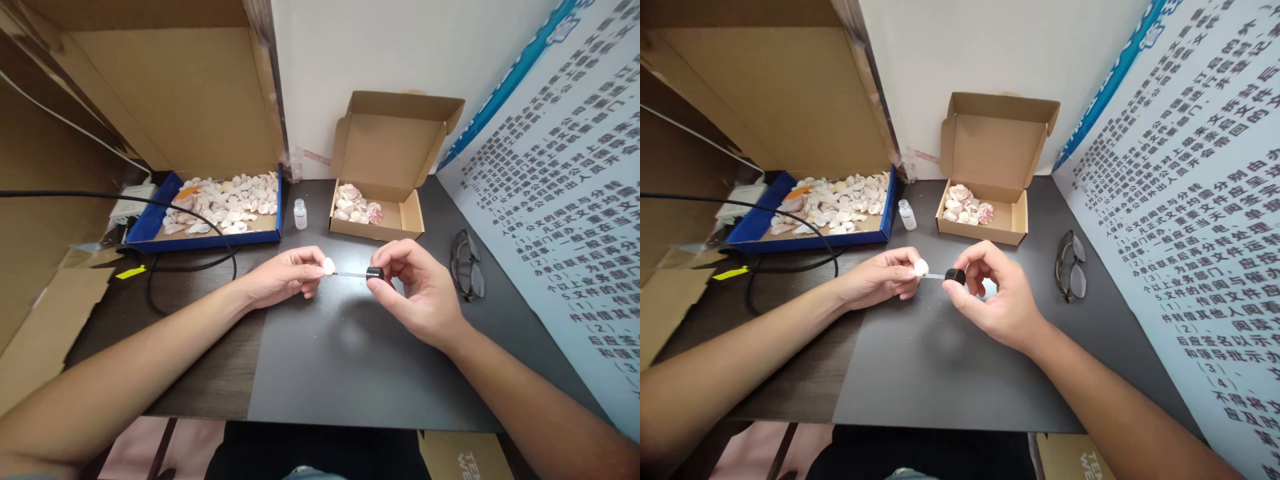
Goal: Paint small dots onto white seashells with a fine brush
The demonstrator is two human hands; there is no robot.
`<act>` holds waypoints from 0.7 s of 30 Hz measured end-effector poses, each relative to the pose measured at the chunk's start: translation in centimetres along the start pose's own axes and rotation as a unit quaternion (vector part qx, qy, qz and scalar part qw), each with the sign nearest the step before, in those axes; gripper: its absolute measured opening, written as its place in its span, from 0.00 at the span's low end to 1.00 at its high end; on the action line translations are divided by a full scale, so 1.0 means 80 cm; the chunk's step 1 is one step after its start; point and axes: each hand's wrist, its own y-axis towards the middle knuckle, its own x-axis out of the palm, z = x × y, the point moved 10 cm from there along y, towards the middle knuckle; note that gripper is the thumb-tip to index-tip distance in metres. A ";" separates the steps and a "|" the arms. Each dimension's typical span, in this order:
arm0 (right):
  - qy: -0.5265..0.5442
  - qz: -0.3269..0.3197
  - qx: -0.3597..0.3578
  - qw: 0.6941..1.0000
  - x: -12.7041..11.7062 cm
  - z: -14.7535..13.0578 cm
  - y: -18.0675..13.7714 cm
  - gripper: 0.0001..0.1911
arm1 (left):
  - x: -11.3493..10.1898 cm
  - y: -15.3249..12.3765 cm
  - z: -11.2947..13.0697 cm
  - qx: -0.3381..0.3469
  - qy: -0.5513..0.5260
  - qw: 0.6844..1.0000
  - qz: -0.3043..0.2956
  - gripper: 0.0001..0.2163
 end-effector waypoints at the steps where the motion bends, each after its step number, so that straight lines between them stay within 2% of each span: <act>1: -0.009 -0.002 0.001 1.000 0.001 0.001 0.000 0.10 | 0.000 0.000 0.000 0.000 0.000 1.000 0.000 0.07; 7: -0.085 -0.007 0.008 0.996 0.004 0.009 0.002 0.10 | -0.002 0.000 -0.001 0.001 -0.003 1.000 0.000 0.06; 15: -0.023 -0.026 -0.032 0.999 0.010 -0.001 -0.004 0.10 | -0.002 0.000 0.000 0.010 -0.019 1.000 0.005 0.06; 21: -0.077 -0.014 -0.006 0.997 0.007 0.008 -0.002 0.10 | -0.002 0.000 0.000 0.008 -0.017 1.000 0.002 0.06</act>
